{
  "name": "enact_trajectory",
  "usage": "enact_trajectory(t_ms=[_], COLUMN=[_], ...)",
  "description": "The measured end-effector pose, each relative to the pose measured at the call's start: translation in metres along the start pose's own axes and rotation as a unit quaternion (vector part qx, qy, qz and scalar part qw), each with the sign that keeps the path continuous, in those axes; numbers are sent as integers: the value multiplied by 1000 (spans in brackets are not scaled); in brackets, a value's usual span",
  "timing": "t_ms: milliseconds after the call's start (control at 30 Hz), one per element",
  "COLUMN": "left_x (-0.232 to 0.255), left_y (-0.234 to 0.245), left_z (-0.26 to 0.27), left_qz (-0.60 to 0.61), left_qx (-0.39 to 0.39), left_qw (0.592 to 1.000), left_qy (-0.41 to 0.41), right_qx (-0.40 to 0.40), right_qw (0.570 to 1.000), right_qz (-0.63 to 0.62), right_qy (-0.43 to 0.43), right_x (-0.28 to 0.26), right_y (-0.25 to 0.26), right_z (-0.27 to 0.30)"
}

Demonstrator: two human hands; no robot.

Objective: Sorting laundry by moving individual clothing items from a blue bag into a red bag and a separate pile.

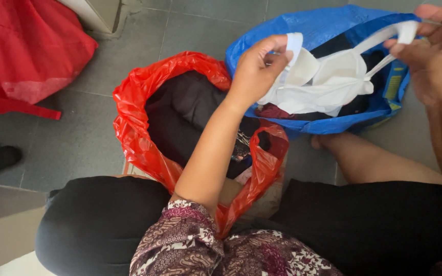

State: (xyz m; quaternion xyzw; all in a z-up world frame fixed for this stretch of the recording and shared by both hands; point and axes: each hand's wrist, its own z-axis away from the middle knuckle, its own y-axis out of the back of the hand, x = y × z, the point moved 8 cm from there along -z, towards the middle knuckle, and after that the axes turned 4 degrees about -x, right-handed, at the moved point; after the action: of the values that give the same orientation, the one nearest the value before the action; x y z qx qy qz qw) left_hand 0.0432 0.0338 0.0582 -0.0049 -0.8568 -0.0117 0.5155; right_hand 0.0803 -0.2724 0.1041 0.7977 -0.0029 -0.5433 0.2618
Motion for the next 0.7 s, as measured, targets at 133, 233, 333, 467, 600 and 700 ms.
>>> enact_trajectory(t_ms=[133,233,333,467,600,700], left_x=[13,31,34,39,1,-47], left_y=[-24,-41,-59,-58,-51,-55], left_z=[1,2,3,4,4,13], left_qz=[-44,-127,-120,-101,-79,-236], left_qx=[-3,-38,-97,-68,-75,-101], left_qw=[999,991,988,989,992,966], left_qy=[-1,-21,-12,-79,-61,-14], right_qx=[-2,-61,-76,-44,-7,-1], right_qw=[1000,994,996,998,997,998], right_qz=[-14,-49,-29,11,67,57], right_qy=[-21,-79,-24,-43,-40,-29], right_x=[-18,-34,-47,-39,-33,-30], right_y=[-31,-69,-88,-83,-69,-59], right_z=[-5,-4,-7,-3,-1,-1])
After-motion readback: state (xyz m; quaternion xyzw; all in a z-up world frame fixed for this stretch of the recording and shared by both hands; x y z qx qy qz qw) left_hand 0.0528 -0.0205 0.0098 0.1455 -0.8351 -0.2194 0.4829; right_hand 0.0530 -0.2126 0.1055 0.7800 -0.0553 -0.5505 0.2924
